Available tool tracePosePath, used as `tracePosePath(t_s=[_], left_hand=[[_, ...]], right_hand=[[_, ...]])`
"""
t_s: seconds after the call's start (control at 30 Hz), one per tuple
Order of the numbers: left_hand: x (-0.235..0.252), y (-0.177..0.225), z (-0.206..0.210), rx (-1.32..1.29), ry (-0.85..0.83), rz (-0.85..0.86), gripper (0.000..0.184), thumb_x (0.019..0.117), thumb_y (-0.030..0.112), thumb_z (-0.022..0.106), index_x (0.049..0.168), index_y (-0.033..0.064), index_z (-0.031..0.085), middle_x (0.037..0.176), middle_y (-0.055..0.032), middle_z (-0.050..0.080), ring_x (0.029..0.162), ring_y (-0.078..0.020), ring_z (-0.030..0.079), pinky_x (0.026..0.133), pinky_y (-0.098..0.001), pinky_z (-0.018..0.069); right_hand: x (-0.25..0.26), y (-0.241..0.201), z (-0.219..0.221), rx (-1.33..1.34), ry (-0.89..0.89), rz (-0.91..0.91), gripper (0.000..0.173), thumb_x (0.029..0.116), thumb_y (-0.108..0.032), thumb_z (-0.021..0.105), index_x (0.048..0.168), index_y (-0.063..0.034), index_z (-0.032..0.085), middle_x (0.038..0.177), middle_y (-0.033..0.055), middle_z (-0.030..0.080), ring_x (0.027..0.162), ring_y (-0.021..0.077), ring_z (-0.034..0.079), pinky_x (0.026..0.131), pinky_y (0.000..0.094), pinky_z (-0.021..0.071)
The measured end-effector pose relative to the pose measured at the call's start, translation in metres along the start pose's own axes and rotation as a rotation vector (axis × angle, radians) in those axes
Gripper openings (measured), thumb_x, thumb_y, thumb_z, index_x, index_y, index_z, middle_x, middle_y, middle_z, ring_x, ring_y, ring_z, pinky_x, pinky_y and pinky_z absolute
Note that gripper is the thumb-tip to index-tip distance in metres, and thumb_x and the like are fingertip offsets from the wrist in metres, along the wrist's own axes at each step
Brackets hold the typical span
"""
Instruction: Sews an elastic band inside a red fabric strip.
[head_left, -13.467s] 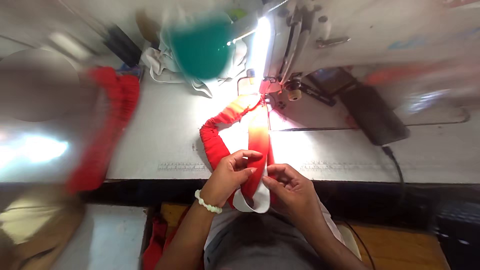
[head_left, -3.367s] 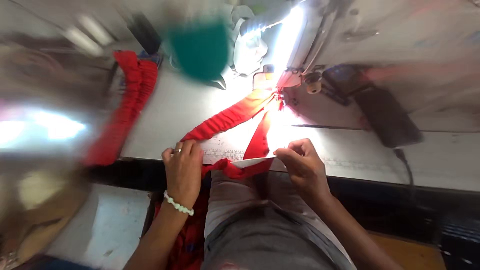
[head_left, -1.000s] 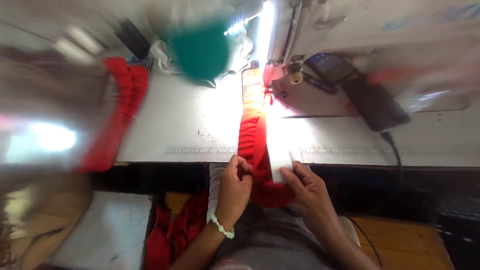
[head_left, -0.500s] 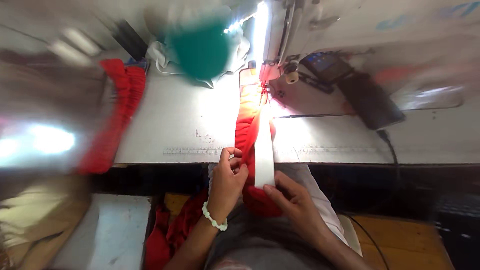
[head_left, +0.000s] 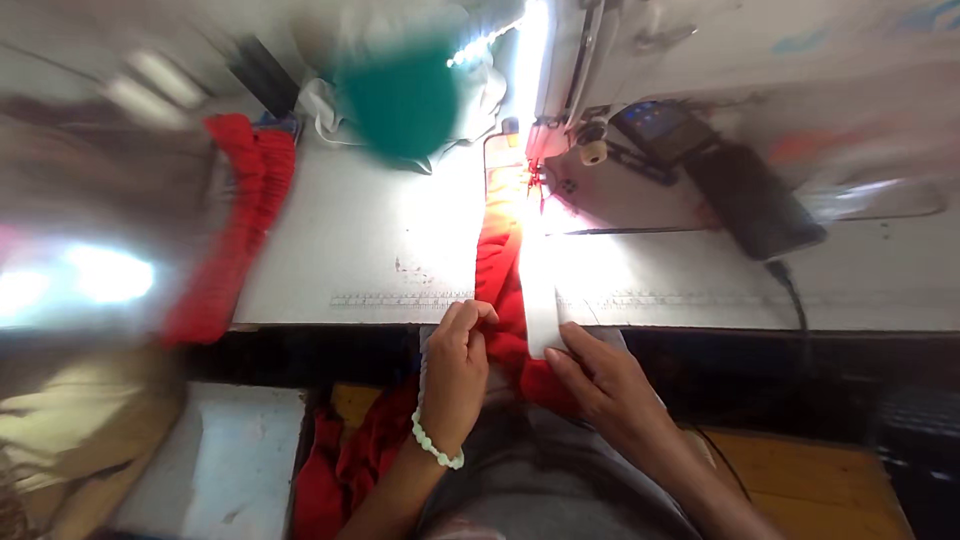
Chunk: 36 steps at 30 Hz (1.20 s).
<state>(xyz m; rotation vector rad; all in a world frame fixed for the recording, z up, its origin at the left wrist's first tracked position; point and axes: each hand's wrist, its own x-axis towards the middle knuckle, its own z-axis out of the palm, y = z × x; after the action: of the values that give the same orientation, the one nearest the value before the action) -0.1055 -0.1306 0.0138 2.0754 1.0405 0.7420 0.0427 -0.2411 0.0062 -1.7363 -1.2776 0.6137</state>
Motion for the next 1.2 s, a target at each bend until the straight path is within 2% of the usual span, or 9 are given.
tracePosePath(t_s=[0.1,0.27,0.37,0.47,0.63,0.77,0.93,1.1,1.2], left_hand=[[0.001,-0.002,-0.002,-0.003,0.043,0.037,0.031,0.0938,-0.008,0.048,0.086,0.0049,0.075,0.089,-0.0054,0.066,0.086,-0.0043,0.063,0.079,-0.0159,0.0507],[0.007,0.005,0.002,-0.063,0.037,-0.073,0.022,0.0892,0.002,0.058,0.101,0.0048,0.076,0.101,-0.006,0.072,0.091,-0.0037,0.067,0.077,-0.0172,0.0541],[0.011,0.015,0.006,-0.243,-0.115,-0.184,0.026,0.0884,0.0,0.064,0.114,-0.0014,0.068,0.109,-0.0094,0.071,0.095,-0.0083,0.069,0.083,-0.0238,0.0569],[0.006,0.016,0.002,-0.515,-0.275,-0.326,0.032,0.0864,-0.01,0.057,0.118,-0.0038,0.058,0.108,-0.0063,0.067,0.095,-0.0054,0.067,0.084,-0.0216,0.0563],[-0.01,-0.001,0.005,-0.622,-0.178,-0.337,0.034,0.0877,-0.007,0.04,0.113,-0.0028,0.062,0.101,-0.0022,0.068,0.089,-0.0049,0.067,0.079,-0.023,0.0569],[-0.002,0.006,0.004,-0.677,-0.119,-0.395,0.036,0.1073,0.017,0.033,0.106,0.0032,0.066,0.089,0.0033,0.066,0.083,-0.0028,0.065,0.078,-0.0217,0.0561],[0.012,0.011,-0.011,-0.84,-0.252,-0.509,0.017,0.1042,0.012,0.051,0.09,0.0095,0.061,0.076,0.0046,0.064,0.07,-0.0025,0.063,0.068,-0.0205,0.0548],[0.016,0.006,-0.017,-0.86,-0.276,-0.542,0.024,0.1084,0.015,0.044,0.094,0.0066,0.061,0.077,0.0004,0.066,0.068,-0.0085,0.068,0.065,-0.0278,0.0613],[0.012,0.002,-0.017,-0.58,-0.229,-0.447,0.018,0.1064,0.015,0.051,0.098,0.0056,0.063,0.08,0.0021,0.064,0.071,-0.0043,0.064,0.068,-0.0222,0.0552]], right_hand=[[-0.014,0.009,-0.001,0.129,0.054,0.164,0.021,0.1003,-0.022,0.051,0.096,-0.0069,0.065,0.073,-0.0056,0.06,0.066,-0.0062,0.057,0.06,0.0112,0.0463],[-0.017,0.012,0.008,0.376,0.171,0.014,0.021,0.0998,-0.019,0.059,0.095,-0.0021,0.069,0.103,0.0017,0.066,0.09,-0.0042,0.063,0.077,0.0097,0.0533],[-0.012,-0.006,0.01,0.457,0.09,-0.079,0.02,0.1032,-0.02,0.057,0.099,-0.0028,0.066,0.086,-0.0048,0.068,0.078,-0.0078,0.062,0.071,0.0091,0.0531],[-0.017,-0.006,0.014,0.433,-0.039,-0.085,0.024,0.1048,-0.025,0.055,0.098,-0.0035,0.063,0.076,-0.0042,0.065,0.068,-0.0073,0.06,0.063,0.0094,0.0507],[-0.024,0.003,0.02,0.187,-0.091,-0.154,0.032,0.1062,-0.029,0.052,0.091,-0.0035,0.065,0.069,0.0029,0.06,0.06,0.0011,0.056,0.057,0.0133,0.0459],[-0.003,-0.005,0.012,-0.074,0.007,-0.378,0.029,0.1026,-0.024,0.049,0.1,-0.0069,0.073,0.086,0.0092,0.058,0.071,0.0113,0.058,0.057,0.0196,0.0494],[0.038,-0.007,-0.008,-0.067,-0.133,-0.449,0.023,0.0936,-0.008,0.053,0.1,-0.0086,0.075,0.118,0.0172,0.068,0.093,0.0212,0.069,0.072,0.0316,0.0581],[0.065,-0.005,-0.007,-0.162,-0.235,-0.435,0.02,0.0899,0.0,0.056,0.109,0.0,0.064,0.1,0.0147,0.068,0.084,0.0266,0.071,0.067,0.0409,0.0589],[0.068,0.004,-0.01,-0.285,-0.187,-0.472,0.018,0.0911,0.0,0.059,0.107,0.0013,0.069,0.091,0.0152,0.065,0.075,0.0275,0.068,0.061,0.039,0.0578]])
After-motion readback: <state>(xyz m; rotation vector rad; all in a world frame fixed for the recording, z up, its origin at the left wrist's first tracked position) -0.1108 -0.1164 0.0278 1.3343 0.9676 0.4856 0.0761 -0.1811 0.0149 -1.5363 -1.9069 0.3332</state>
